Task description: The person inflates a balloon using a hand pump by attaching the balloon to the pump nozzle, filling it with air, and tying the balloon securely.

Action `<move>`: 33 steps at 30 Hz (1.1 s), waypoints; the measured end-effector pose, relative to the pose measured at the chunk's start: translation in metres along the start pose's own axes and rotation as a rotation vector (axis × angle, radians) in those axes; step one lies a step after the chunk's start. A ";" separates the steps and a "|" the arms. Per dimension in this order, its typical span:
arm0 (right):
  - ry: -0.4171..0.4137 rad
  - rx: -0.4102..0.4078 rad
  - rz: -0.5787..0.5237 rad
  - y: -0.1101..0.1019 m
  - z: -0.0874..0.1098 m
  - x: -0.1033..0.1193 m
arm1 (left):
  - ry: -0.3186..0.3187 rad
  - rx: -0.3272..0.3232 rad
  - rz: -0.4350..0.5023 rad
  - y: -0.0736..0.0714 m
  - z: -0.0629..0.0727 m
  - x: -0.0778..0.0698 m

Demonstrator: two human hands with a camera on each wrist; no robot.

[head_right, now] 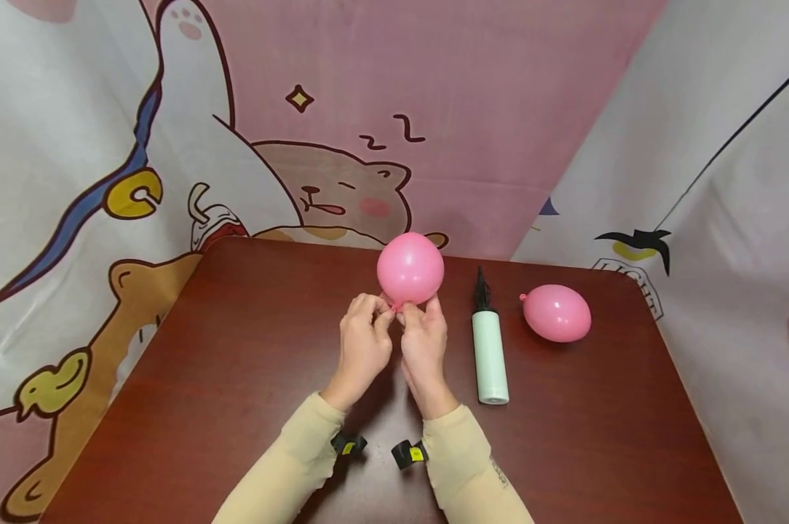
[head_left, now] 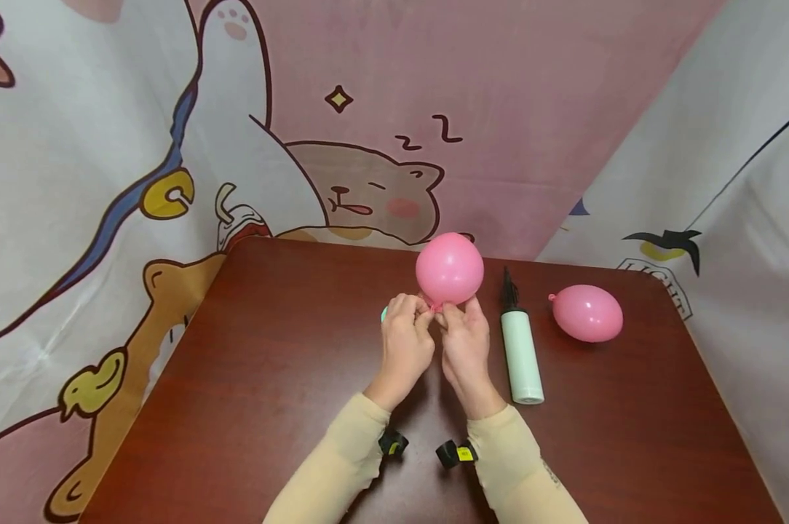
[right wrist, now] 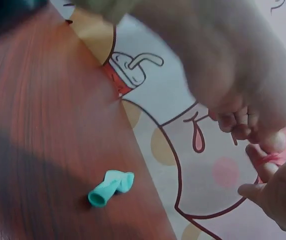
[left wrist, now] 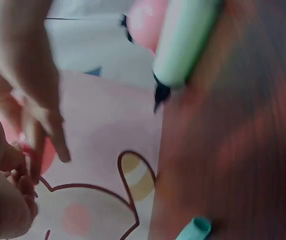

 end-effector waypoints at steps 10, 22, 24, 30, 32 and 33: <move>0.011 0.066 -0.122 0.004 -0.003 -0.003 | -0.262 -0.013 0.397 0.010 0.007 0.019; 0.007 0.085 -0.127 0.009 0.003 -0.003 | -0.330 -0.118 0.461 0.000 0.005 0.033; 0.012 0.089 -0.135 0.011 0.004 -0.003 | -0.308 -0.165 0.468 -0.005 0.005 0.032; 0.006 0.088 -0.194 0.013 0.005 -0.003 | -0.260 -0.228 0.490 -0.010 0.005 0.029; 0.000 0.092 -0.214 0.013 0.005 -0.003 | -0.252 -0.225 0.500 -0.008 0.005 0.027; -0.002 0.094 -0.220 0.013 0.005 -0.003 | -0.250 -0.221 0.498 -0.007 0.004 0.026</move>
Point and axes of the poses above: each hand's wrist, its own z-axis away from the middle knuckle, its own y-axis out of the palm, x = y × z, the point moved 9 cm from there along -z, towards the middle knuckle, and after that the axes turned 5 degrees about x, right-handed, at the moved point
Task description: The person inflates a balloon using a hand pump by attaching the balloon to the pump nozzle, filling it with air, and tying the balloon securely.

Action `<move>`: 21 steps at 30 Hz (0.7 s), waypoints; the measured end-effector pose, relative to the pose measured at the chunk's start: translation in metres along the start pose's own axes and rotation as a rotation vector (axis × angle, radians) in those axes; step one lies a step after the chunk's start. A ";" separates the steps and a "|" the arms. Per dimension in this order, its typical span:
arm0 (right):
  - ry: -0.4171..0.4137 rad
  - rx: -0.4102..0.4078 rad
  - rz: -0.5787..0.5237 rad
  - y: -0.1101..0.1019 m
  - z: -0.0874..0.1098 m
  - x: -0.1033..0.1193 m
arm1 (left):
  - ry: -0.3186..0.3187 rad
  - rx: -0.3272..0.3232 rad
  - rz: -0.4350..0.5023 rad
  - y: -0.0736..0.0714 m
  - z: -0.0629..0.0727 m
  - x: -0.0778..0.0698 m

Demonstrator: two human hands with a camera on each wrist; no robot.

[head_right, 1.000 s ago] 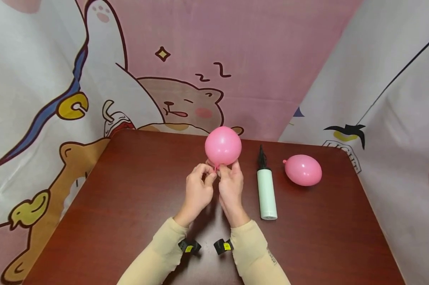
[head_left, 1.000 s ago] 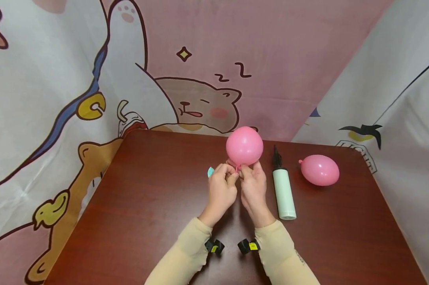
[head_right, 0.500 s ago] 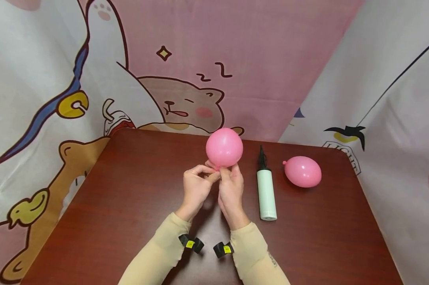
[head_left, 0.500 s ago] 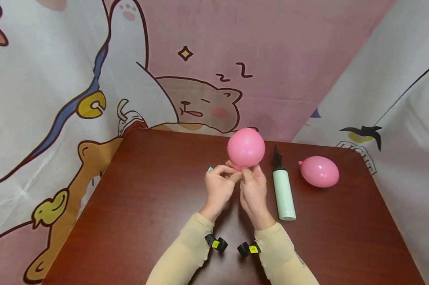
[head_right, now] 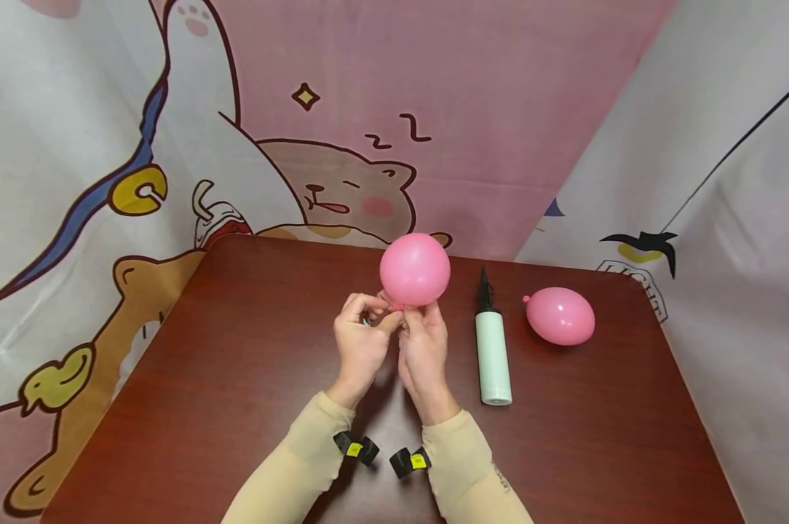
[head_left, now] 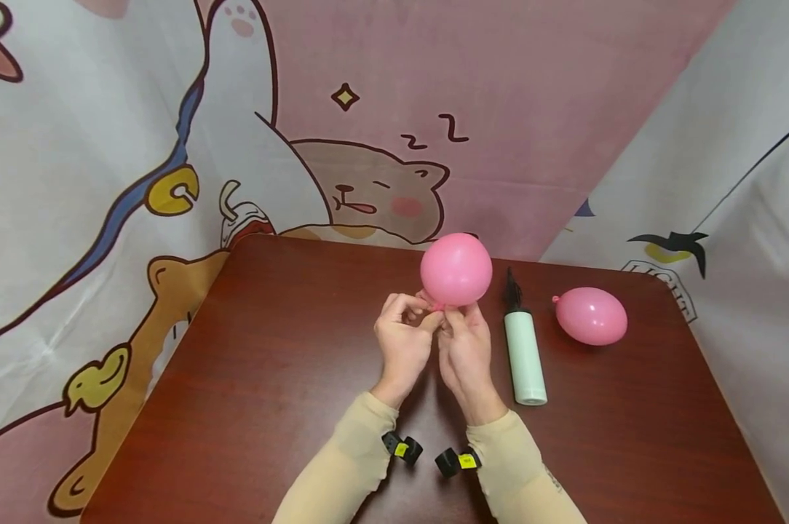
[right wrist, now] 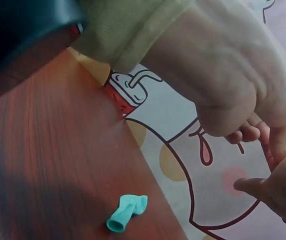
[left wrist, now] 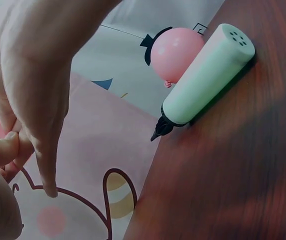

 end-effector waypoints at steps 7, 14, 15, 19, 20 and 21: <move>0.000 0.003 -0.023 -0.001 -0.001 -0.001 | 0.046 0.055 -0.026 0.004 -0.001 -0.004; -0.002 -0.002 0.020 -0.003 0.001 0.000 | 0.020 0.089 -0.074 0.005 -0.004 0.000; -0.006 -0.004 0.029 -0.003 0.001 0.001 | 0.011 0.100 -0.088 0.006 -0.005 0.001; -0.022 -0.006 0.051 -0.004 0.000 0.003 | 0.004 0.146 -0.117 0.008 -0.008 0.000; -0.024 -0.007 0.052 -0.004 0.000 0.003 | 0.011 0.159 -0.128 0.009 -0.009 -0.001; -0.022 -0.015 0.051 -0.004 -0.001 0.004 | 0.022 0.171 -0.139 0.010 -0.009 -0.002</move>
Point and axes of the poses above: each hand's wrist, its own z-axis away from the middle knuckle, its own y-axis out of the palm, x = y × z, the point moved 9 cm from there along -z, towards the middle knuckle, and after that the axes turned 5 degrees about x, right-handed, at the moved point
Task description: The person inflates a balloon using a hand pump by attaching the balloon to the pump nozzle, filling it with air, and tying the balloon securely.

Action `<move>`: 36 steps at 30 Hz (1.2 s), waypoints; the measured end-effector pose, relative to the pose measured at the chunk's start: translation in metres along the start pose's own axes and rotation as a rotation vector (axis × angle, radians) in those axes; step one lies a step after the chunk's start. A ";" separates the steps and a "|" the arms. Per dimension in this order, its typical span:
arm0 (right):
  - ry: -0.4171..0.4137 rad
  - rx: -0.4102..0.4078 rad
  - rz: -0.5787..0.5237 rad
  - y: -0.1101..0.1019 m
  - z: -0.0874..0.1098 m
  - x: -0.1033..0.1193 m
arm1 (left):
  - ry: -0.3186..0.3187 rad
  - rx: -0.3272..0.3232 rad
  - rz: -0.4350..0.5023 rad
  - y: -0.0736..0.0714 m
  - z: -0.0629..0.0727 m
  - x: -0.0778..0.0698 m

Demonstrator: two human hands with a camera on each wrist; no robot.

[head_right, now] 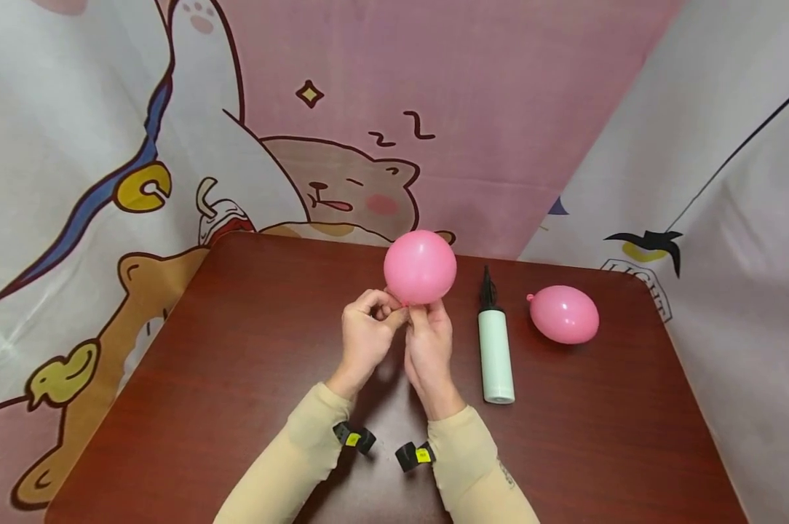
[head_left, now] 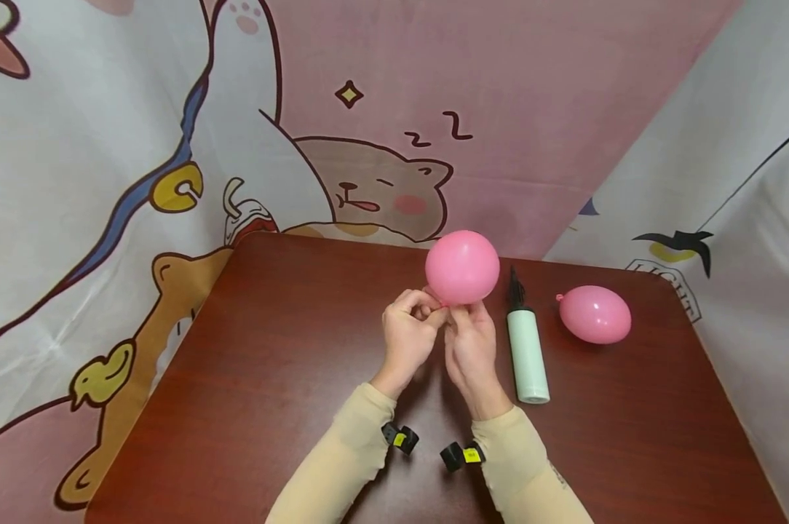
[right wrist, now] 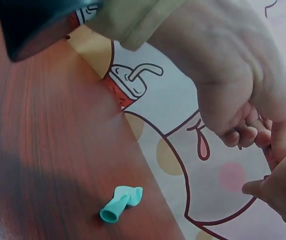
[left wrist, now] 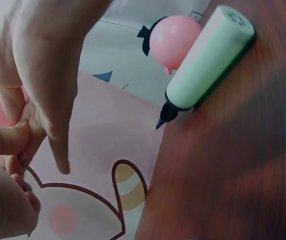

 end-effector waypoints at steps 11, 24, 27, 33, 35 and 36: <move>0.018 -0.072 0.040 -0.007 -0.004 0.001 | 0.139 0.158 -0.266 0.011 -0.001 -0.011; 0.000 -0.105 0.215 -0.008 -0.004 0.005 | 0.456 0.294 -0.610 0.020 -0.005 -0.032; -0.004 -0.137 0.246 -0.009 -0.002 0.005 | 0.567 0.249 -0.745 0.024 -0.002 -0.037; -0.001 -0.157 0.265 -0.010 -0.001 0.003 | 0.650 0.102 -0.906 0.026 0.004 -0.043; -0.008 -0.152 0.252 -0.010 -0.001 0.003 | 0.603 0.092 -0.842 0.024 0.003 -0.042; -0.011 -0.152 0.238 -0.010 -0.001 0.004 | 0.576 0.097 -0.795 0.023 0.003 -0.042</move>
Point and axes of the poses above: each hand's wrist, its own z-axis away from the middle knuckle, its own y-axis out of the palm, x = y × z, the point moved 9 cm from there along -z, towards the middle knuckle, and after that the axes turned 5 degrees about x, right-handed, at the moved point
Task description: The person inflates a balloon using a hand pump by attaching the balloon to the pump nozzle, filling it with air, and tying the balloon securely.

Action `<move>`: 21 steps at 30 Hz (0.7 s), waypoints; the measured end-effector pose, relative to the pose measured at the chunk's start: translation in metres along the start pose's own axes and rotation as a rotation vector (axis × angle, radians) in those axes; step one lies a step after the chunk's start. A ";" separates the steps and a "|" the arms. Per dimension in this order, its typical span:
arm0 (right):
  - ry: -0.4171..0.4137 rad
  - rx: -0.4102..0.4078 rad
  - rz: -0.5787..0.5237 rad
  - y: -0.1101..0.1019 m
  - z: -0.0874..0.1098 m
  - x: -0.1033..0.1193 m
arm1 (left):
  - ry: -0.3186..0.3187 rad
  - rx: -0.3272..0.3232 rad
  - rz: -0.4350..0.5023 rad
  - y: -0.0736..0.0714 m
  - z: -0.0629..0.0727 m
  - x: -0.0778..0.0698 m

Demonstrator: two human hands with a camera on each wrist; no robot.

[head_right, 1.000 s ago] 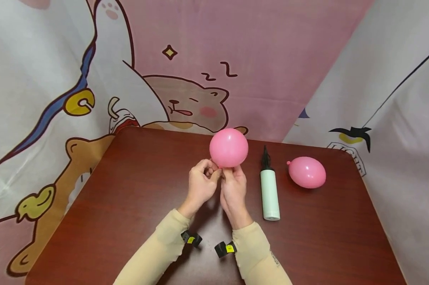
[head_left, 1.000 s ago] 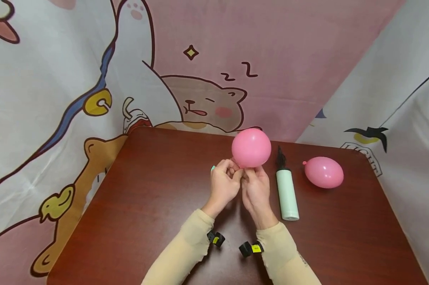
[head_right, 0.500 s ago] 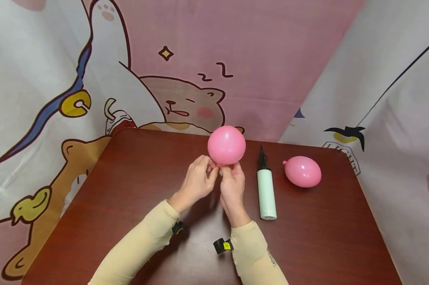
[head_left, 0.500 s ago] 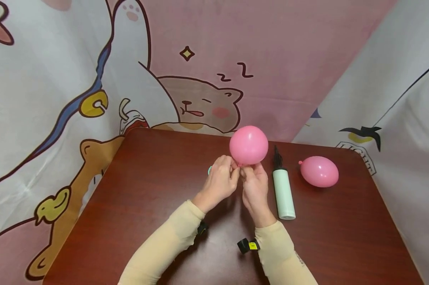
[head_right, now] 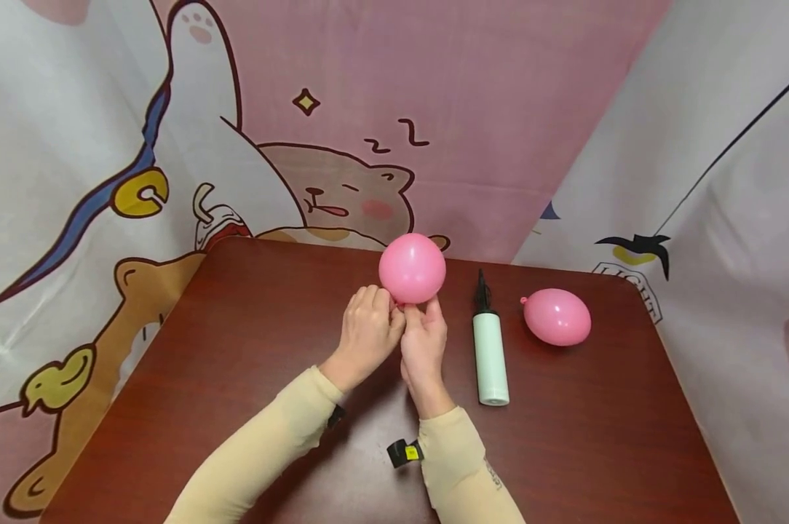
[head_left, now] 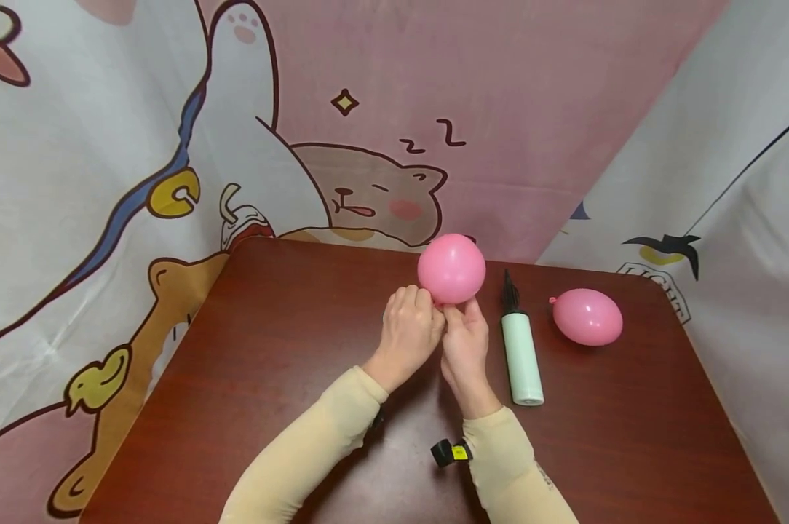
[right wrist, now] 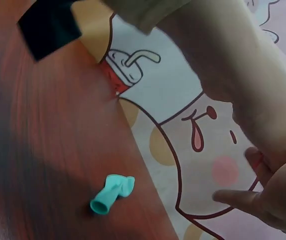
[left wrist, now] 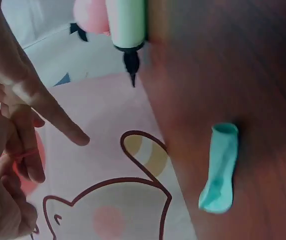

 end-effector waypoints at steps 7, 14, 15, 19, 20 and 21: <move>0.011 0.007 -0.043 -0.001 0.003 -0.001 | -0.195 -0.032 0.354 -0.002 0.010 0.011; 0.012 0.024 -0.174 -0.001 0.002 0.000 | -0.233 -0.070 0.477 0.001 0.024 0.002; 0.018 0.036 -0.195 0.000 0.001 0.000 | -0.221 -0.080 0.472 0.000 0.026 0.000; 0.044 0.085 -0.285 0.002 -0.001 0.003 | -0.140 -0.110 0.408 -0.004 0.031 -0.010; 0.049 0.095 -0.305 0.003 -0.002 0.003 | -0.117 -0.110 0.383 -0.004 0.032 -0.012; 0.057 0.102 -0.314 0.003 -0.003 0.003 | -0.097 -0.107 0.361 -0.004 0.033 -0.014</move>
Point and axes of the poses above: each hand's wrist, its own z-axis away from the middle knuckle, its own y-axis out of the palm, x = y × z, the point moved 9 cm from there along -z, towards the middle knuckle, and after that the axes turned 5 degrees about x, right-handed, at the moved point
